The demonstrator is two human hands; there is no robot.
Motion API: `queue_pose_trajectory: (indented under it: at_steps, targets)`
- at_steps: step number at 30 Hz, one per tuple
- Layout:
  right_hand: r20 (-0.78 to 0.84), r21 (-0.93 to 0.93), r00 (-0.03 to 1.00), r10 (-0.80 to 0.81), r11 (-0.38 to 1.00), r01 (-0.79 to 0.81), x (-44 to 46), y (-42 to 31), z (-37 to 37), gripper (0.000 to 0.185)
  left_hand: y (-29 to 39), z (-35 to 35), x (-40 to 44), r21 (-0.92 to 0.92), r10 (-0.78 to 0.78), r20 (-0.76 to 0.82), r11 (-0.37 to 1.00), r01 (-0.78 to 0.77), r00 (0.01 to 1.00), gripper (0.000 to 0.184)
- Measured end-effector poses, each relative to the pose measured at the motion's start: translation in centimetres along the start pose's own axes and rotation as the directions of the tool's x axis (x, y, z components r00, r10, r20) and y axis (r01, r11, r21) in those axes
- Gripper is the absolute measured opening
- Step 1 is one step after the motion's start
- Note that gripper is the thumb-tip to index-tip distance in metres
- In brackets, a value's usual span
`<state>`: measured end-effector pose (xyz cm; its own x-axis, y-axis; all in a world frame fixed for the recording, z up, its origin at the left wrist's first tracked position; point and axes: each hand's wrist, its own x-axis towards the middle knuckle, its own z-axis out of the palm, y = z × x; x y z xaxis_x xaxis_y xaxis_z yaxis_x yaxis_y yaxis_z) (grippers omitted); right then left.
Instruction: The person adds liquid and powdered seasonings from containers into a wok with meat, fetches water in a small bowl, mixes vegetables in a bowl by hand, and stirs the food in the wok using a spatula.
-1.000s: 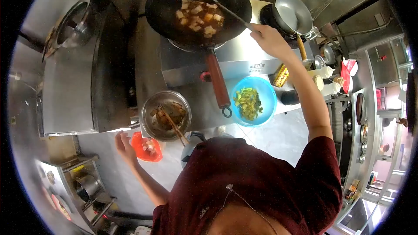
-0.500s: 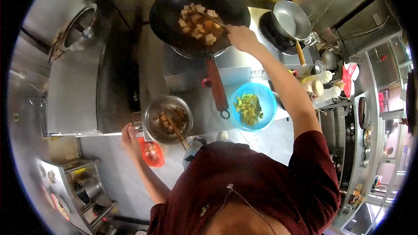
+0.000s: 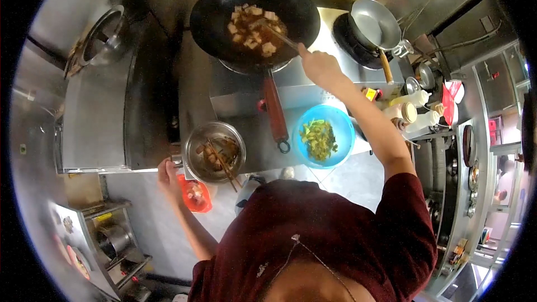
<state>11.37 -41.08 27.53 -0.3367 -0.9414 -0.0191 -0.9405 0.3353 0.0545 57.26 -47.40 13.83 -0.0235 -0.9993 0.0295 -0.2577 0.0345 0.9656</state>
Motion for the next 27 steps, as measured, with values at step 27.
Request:
queue_pose_trajectory:
  at_steps: [27]
  targets:
    - [-0.116,0.269,0.990,0.077,0.962,-0.043,9.3,0.6,2.7,0.031,3.1,2.1,-1.6,0.065,0.016,0.038,0.998,-0.018,0.999,0.022]
